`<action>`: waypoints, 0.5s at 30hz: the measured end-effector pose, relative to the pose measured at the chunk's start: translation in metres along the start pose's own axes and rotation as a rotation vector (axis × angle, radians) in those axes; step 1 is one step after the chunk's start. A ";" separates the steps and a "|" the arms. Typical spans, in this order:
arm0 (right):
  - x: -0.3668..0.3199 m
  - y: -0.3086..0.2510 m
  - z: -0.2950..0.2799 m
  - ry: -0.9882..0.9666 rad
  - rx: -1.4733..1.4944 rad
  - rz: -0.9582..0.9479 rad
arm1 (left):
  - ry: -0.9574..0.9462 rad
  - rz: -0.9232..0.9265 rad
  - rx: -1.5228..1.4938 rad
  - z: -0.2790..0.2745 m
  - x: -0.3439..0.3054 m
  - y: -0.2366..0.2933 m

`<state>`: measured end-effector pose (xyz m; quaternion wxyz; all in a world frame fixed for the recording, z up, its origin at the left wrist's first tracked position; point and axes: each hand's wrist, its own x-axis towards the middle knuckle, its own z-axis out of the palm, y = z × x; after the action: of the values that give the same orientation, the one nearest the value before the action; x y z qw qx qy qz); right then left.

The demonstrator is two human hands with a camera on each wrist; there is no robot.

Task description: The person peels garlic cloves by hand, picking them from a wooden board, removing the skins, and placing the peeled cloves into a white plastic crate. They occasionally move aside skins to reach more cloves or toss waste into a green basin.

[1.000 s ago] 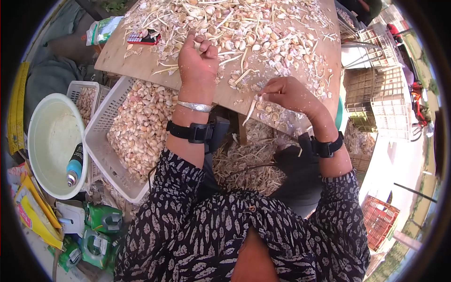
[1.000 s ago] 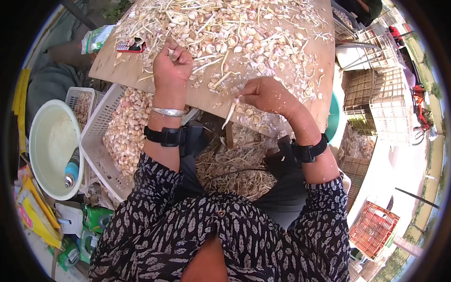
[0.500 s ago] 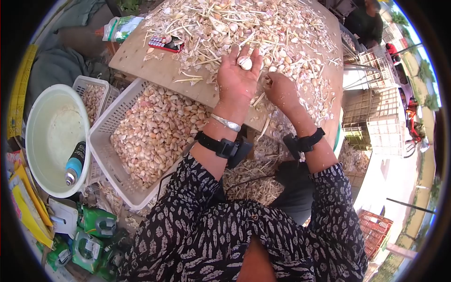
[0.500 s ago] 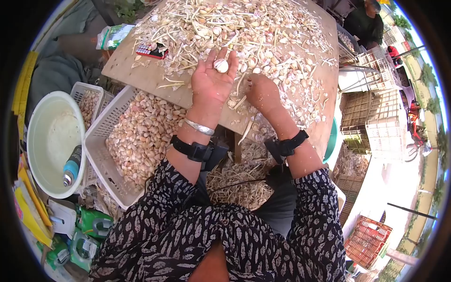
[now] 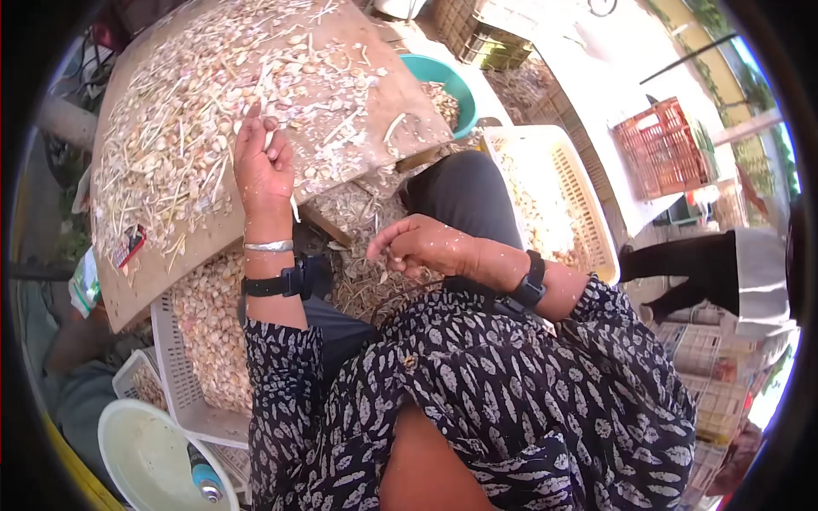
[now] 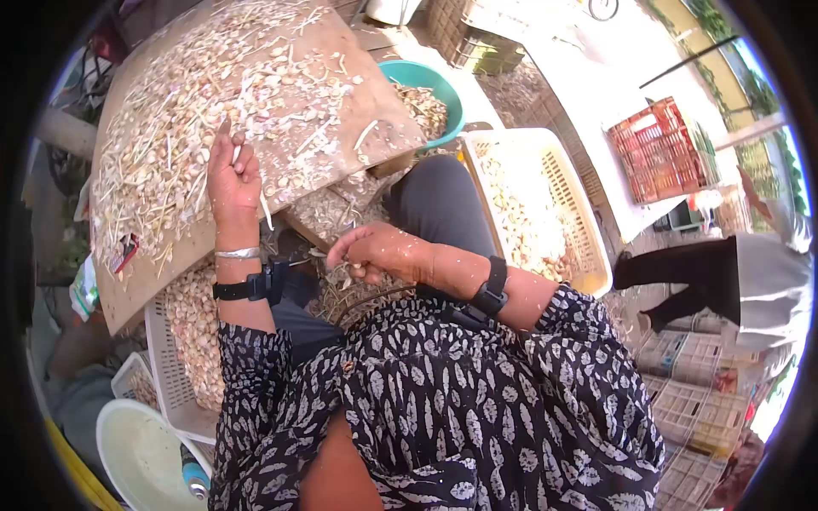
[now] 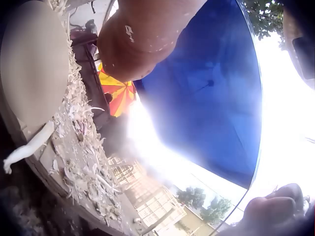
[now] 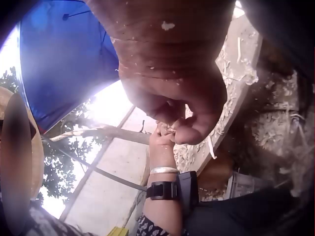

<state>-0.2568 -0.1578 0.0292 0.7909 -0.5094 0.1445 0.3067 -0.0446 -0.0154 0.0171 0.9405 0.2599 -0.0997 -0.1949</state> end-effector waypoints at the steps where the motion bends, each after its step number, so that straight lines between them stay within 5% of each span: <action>1: -0.001 0.026 -0.014 -0.049 0.136 -0.007 | -0.001 -0.067 0.109 0.017 -0.011 -0.018; 5: -0.048 0.055 -0.071 0.123 -0.070 -0.250 | -0.085 -0.398 0.461 0.094 -0.038 -0.127; 10: -0.119 0.048 -0.100 0.929 -0.330 -0.571 | -0.581 -0.625 0.433 0.169 -0.040 -0.200; 13: -0.155 0.069 -0.192 1.244 -0.874 -0.574 | -0.524 -0.508 0.669 0.159 -0.023 -0.207; 15: -0.190 0.082 -0.246 1.615 -0.580 -0.570 | -0.380 -0.478 0.650 0.141 -0.010 -0.180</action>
<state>-0.4339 -0.4177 -0.0346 0.3353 -0.7653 0.4412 -0.3275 -0.1515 -0.2165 0.0406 0.7035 0.5173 -0.2640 -0.4097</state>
